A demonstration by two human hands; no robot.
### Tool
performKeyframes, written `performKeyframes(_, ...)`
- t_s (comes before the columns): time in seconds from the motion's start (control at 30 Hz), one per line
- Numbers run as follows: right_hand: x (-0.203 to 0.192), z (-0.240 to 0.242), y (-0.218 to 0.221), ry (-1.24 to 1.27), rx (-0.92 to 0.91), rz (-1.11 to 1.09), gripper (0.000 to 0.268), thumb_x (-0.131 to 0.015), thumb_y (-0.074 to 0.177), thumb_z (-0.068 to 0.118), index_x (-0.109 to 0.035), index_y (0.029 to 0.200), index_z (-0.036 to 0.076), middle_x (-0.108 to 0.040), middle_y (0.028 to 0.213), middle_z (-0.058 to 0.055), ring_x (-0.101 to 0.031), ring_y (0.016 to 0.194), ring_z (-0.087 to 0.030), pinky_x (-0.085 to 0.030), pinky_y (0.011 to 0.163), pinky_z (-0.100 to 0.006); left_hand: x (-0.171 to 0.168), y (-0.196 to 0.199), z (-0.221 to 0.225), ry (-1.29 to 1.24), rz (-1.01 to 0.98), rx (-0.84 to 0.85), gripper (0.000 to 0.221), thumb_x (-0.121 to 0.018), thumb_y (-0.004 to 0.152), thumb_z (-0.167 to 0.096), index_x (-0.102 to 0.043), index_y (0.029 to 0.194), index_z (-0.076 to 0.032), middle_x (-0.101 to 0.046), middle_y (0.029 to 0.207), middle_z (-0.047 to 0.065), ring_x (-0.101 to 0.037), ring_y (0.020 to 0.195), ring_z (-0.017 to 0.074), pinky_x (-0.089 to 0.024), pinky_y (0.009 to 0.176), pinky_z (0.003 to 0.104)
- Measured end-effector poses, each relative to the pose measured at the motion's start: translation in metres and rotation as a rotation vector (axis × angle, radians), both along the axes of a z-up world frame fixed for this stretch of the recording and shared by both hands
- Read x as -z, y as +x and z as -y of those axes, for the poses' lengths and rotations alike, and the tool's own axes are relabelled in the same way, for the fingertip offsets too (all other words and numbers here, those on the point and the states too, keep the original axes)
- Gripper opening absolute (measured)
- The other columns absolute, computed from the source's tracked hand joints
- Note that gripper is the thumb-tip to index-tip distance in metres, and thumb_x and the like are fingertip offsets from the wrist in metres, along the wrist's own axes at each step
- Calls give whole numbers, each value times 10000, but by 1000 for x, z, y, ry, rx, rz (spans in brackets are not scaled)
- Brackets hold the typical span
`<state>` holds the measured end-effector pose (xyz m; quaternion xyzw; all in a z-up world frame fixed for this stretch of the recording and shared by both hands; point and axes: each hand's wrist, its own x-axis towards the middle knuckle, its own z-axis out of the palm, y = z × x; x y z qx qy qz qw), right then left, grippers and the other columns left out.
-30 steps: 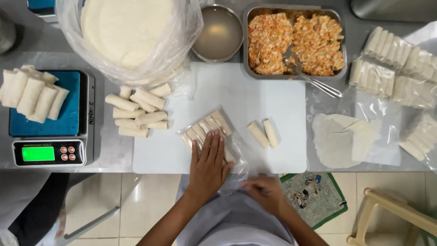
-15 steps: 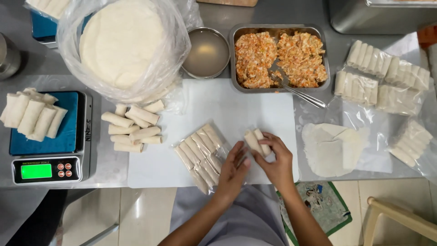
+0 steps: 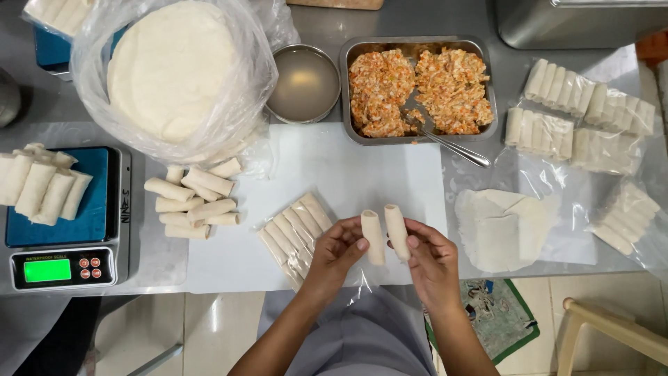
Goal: Preparing and packaging spring rolls by rolling them and placing them into plastic bags.
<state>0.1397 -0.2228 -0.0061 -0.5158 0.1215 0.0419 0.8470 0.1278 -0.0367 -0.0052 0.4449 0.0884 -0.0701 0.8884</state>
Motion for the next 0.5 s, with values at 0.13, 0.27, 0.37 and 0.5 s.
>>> performKeyframes(0.13, 7, -1, -2, 10, -54, 49, 310, -644, 908, -55, -653, 1209, -125, -728, 1170, -282, -734, 1050, -333, -635, 860, -438, -19, 2, 1, 36, 2, 24, 387, -734, 935, -110, -655, 1274, 58, -723, 1042, 145, -682, 943, 170, -580, 810, 306)
performKeyframes(0.27, -7, -5, -7, -169, -84, 114, 450, -739, 830, -45, -641, 1264, -111, -719, 1227, -260, -710, 1124, -301, -640, 894, -397, -21, 0, -2, -1, 46, 61, 347, -701, 967, -102, -649, 1289, 17, -684, 1114, 123, -677, 1000, 203, -600, 797, 328)
performKeyframes(0.37, -10, -6, -12, -231, -95, 114, 477, -758, 843, 4, -645, 1301, -66, -717, 1256, -225, -707, 1147, -260, -640, 914, -340, -20, -4, -3, -29, 116, 92, 288, -678, 1000, -107, -656, 1281, -47, -676, 1254, 97, -662, 1171, 232, -590, 915, 364)
performKeyframes(0.5, -11, -8, -18, -253, -83, 160, 485, -761, 848, 19, -640, 1312, -56, -696, 1308, -215, -694, 1190, -265, -611, 956, -329, -19, -5, -3, -66, 167, 97, 260, -657, 1021, -79, -651, 1278, -42, -703, 1230, 92, -659, 1212, 212, -570, 989, 340)
